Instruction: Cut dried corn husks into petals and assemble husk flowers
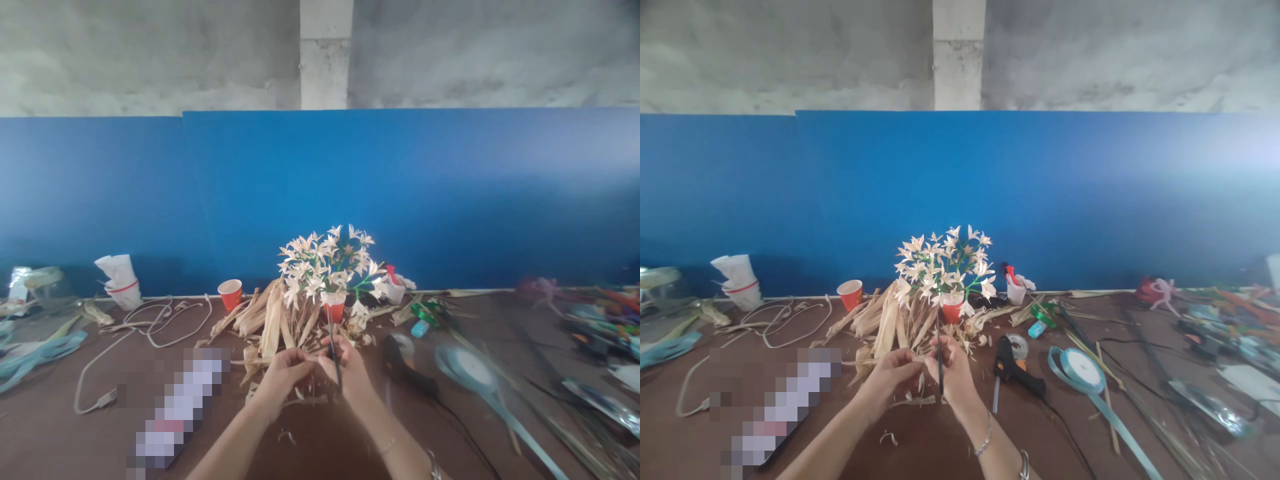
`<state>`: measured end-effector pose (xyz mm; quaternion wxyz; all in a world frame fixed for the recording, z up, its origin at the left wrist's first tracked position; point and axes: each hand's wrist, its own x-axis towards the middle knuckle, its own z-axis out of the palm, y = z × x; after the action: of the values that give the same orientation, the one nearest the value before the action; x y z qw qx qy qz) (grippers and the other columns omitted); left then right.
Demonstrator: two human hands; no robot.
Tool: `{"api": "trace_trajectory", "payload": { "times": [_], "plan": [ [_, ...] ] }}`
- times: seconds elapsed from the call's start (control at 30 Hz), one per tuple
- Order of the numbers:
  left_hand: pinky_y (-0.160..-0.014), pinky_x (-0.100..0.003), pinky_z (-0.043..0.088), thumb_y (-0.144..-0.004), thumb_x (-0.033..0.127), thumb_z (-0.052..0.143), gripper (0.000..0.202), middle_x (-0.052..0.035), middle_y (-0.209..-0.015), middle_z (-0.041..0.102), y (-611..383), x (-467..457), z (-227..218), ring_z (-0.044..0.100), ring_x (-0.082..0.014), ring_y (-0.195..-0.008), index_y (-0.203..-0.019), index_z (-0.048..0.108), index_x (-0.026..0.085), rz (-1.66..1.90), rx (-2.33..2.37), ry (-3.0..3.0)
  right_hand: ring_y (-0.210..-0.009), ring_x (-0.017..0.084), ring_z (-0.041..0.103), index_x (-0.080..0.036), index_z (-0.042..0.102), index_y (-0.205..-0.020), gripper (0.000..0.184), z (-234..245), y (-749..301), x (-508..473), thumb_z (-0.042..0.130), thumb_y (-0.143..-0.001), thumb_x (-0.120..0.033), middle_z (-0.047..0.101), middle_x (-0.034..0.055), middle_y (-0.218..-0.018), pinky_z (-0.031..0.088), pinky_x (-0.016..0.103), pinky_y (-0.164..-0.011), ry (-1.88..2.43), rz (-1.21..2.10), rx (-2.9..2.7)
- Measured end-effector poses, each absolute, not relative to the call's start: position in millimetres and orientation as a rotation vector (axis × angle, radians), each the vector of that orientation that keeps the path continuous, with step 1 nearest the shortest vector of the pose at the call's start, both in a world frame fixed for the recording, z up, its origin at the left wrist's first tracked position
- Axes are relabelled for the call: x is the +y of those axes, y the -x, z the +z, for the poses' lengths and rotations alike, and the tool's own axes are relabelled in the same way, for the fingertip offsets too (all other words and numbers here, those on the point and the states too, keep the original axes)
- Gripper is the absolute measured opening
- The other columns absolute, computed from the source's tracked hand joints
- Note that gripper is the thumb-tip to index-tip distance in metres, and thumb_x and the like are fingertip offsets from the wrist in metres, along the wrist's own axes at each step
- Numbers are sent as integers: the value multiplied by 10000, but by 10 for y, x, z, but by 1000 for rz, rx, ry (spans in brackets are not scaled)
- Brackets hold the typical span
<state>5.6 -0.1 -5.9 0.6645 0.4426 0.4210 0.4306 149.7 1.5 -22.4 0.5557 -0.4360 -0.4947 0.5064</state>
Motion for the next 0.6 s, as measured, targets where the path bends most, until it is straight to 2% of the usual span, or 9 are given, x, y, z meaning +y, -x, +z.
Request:
{"api": "trace_trajectory", "payload": {
  "times": [0.13,0.33,0.47,0.6],
  "plan": [
    [-440,-182,344,-587,321,747,267,25,-551,590,-57,-18,-54,525,-83,-470,-672,560,150,1015,862,-960,-554,113,507,-177,476,-881,409,-213,-1478,-2,716,-592,-340,537,-34,-649,415,234,-535,1005,1240,-1113],
    [-448,-175,338,-645,337,710,251,13,-563,589,-54,-2,-95,506,-71,-471,-671,556,140,1062,859,-962,-570,123,522,-179,482,-890,418,-238,-1454,-9,720,-594,-351,554,-22,-675,425,241,-541,1040,1202,-1140],
    [-428,-165,312,-609,334,736,269,34,-538,574,-38,22,-81,490,-59,-445,-643,543,149,1119,876,-883,-558,114,505,-177,522,-840,360,-263,-1449,-4,721,-601,-358,539,-32,-639,408,229,-534,1076,1141,-1248],
    [-418,-155,304,-559,278,763,285,29,-600,613,7,37,-21,520,-57,-459,-616,513,155,1163,851,-797,-558,108,504,-156,566,-817,329,-276,-1462,-18,728,-608,-353,568,-20,-653,399,223,-533,1028,1312,-1422]
  ]
}}
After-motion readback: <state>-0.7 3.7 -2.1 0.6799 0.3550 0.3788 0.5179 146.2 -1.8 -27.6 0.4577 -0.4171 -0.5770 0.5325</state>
